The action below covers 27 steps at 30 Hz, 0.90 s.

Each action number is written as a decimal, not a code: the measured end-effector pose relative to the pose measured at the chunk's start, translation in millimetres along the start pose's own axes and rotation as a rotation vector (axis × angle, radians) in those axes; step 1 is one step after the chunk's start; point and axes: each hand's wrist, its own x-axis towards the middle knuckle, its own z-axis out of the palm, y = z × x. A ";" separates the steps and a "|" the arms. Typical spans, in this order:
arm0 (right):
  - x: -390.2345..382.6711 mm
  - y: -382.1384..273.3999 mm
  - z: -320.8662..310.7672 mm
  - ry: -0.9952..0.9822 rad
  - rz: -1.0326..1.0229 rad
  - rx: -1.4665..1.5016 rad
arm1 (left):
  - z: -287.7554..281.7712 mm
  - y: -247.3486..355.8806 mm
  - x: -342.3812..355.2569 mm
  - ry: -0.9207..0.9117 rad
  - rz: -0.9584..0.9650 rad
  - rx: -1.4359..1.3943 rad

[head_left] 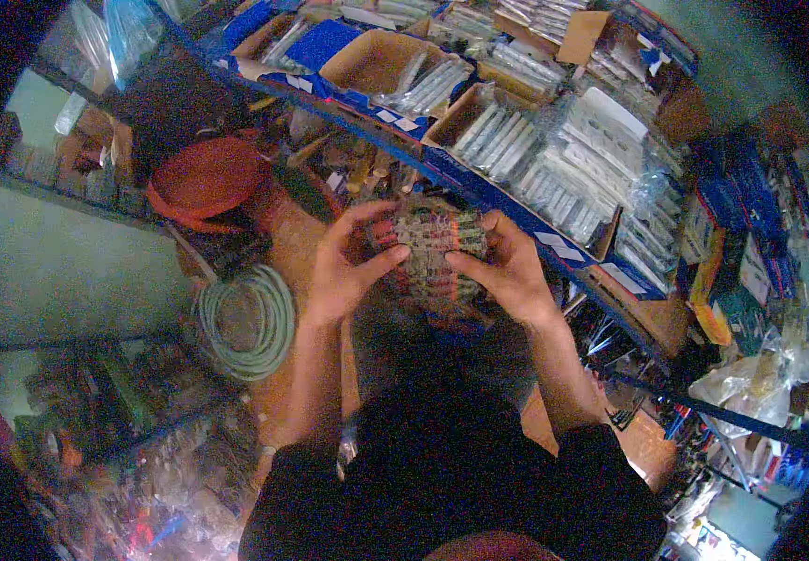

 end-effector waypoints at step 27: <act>-53.8 68.5 -5.5 -0.063 0.302 1.182 | 40.0 83.8 111.8 -0.066 0.608 0.604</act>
